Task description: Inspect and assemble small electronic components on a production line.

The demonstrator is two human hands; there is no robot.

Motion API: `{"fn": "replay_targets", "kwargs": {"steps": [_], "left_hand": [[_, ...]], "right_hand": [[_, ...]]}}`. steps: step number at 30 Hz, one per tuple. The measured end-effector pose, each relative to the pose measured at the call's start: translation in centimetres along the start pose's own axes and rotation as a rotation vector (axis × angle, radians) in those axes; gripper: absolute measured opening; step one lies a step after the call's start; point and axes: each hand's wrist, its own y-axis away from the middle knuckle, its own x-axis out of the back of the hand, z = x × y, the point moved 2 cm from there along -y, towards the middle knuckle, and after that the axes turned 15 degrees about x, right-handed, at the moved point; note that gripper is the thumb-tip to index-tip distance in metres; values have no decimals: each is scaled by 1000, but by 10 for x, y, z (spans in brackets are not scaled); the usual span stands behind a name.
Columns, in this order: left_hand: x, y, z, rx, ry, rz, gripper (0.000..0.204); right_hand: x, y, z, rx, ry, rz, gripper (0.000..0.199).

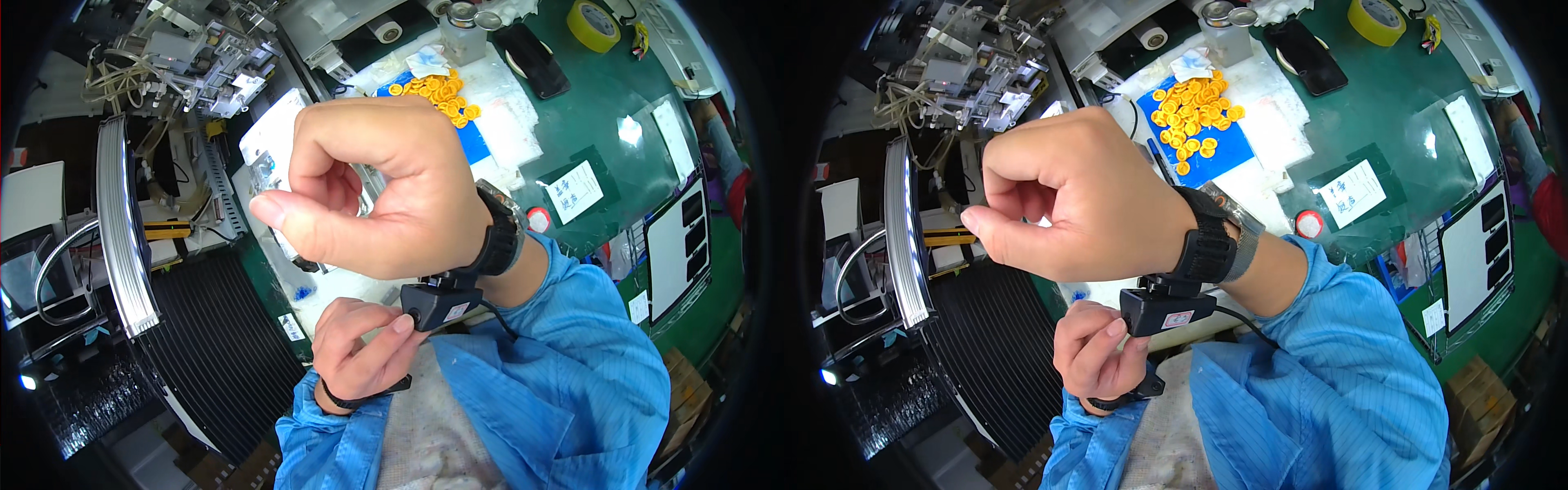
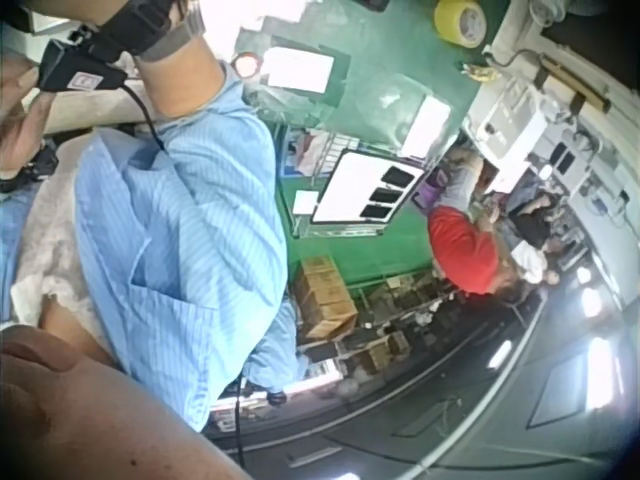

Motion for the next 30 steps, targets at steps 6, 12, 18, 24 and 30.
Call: {"fn": "replay_targets", "kwargs": {"steps": [6, 12, 18, 24, 30], "left_hand": [[0, 1, 2, 52, 67, -7, 44], [0, -2, 4, 138, 128, -70, 37], [1, -5, 3, 154, 156, -102, 34], [1, -7, 3, 154, 154, -115, 32], [1, -9, 2, 147, 158, -134, 32]], "right_hand": [[-1, 0, -2, 16, 1, -17, 28], [-1, 1, -2, 30, 12, -15, 28], [-2, 1, -2, 16, 21, -12, 30], [-2, 1, 0, 24, 35, -16, 30], [-1, 1, 1, 15, 47, -23, 31]]}}
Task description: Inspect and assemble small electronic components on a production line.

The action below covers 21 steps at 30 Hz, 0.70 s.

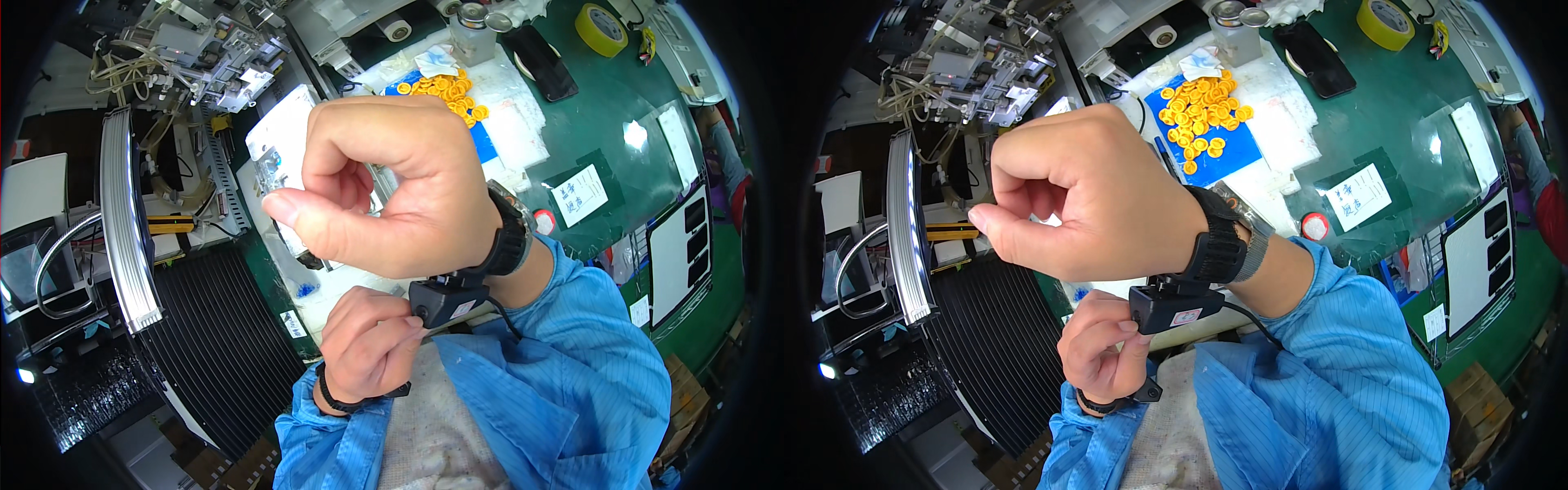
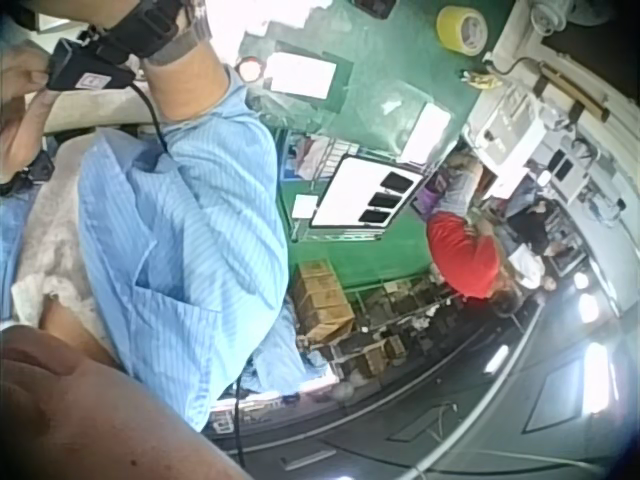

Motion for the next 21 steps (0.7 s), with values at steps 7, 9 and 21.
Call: {"fn": "replay_targets", "kwargs": {"steps": [7, 9, 21], "left_hand": [[0, -1, -1, -17, 10, 6, 32], [1, -1, -2, -27, -3, 7, 32], [2, -3, 0, -44, -19, 30, 35]], "right_hand": [[0, 1, 2, -2, -9, 15, 29], [-1, 1, 2, 2, -10, 17, 29], [-1, 1, 3, -5, -23, 16, 28]]}}
